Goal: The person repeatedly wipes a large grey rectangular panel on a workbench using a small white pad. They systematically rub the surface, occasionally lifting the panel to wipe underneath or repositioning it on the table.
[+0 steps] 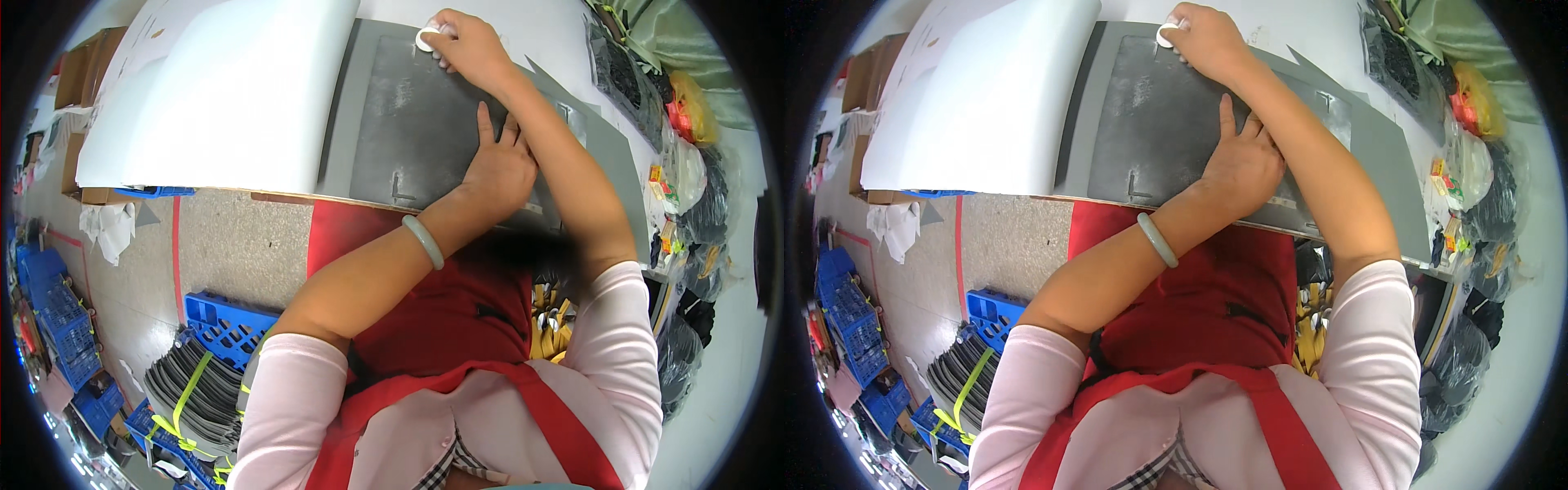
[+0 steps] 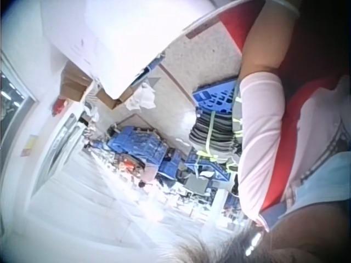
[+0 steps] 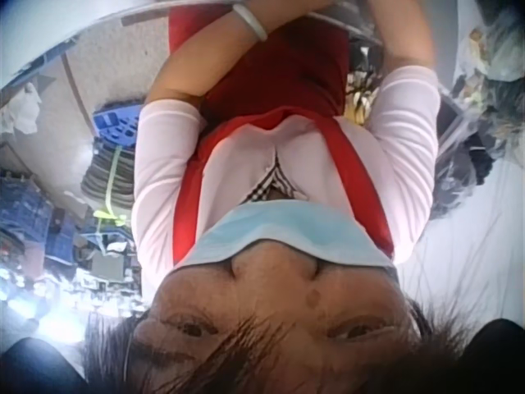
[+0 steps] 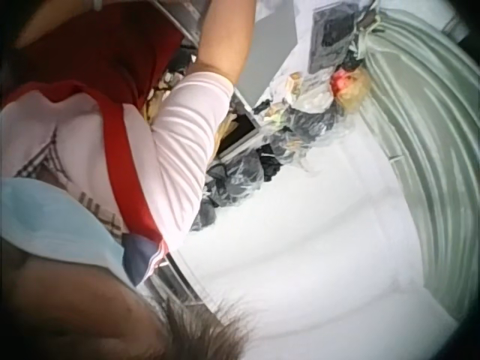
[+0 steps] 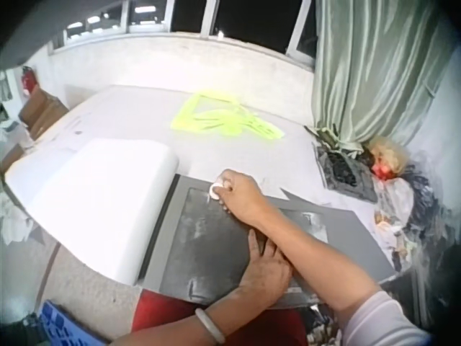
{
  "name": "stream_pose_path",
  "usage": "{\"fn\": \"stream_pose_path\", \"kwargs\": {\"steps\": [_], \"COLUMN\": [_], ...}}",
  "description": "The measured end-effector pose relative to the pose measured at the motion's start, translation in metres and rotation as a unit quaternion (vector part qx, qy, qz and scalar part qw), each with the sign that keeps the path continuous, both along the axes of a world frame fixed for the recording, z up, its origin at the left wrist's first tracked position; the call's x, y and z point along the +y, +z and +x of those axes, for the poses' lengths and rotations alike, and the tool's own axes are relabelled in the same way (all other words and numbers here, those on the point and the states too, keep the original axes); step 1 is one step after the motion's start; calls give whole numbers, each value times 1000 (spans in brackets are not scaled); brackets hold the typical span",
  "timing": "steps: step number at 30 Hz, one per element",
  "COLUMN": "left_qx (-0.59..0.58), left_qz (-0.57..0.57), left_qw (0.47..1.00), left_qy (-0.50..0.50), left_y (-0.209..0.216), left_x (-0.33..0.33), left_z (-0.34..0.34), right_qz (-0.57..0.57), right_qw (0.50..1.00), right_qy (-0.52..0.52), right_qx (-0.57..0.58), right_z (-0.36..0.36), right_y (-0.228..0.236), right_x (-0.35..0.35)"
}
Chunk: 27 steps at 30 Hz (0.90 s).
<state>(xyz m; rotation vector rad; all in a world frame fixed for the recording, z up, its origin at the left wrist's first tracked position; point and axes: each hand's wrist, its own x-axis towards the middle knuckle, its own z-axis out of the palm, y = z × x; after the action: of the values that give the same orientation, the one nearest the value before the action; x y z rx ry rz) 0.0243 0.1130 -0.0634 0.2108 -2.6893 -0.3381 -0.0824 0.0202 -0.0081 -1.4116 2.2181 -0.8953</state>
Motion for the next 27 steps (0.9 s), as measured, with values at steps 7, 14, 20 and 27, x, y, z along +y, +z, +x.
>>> {"fn": "stream_pose_path", "kwargs": {"steps": [7, 14, 20, 27], "left_qx": [26, 4, 103, 25], "left_qz": [6, 73, 54, 13], "left_qw": [1000, 996, 993, 999], "left_qy": [5, -45, 14, 25], "left_y": [-2, -13, -29, -7], "left_x": [1, -2, 6, 5], "left_z": [0, -10, -4, -4], "right_qz": [44, 66, 178, 187], "right_qw": [995, 977, 972, 970], "right_qy": [-4, 56, 116, 131], "right_qx": [-89, -194, -103, -84], "right_z": [-8, 42, 110, 114], "right_y": [-11, 14, 30, 15], "right_x": [-13, 53, 91, 92]}}
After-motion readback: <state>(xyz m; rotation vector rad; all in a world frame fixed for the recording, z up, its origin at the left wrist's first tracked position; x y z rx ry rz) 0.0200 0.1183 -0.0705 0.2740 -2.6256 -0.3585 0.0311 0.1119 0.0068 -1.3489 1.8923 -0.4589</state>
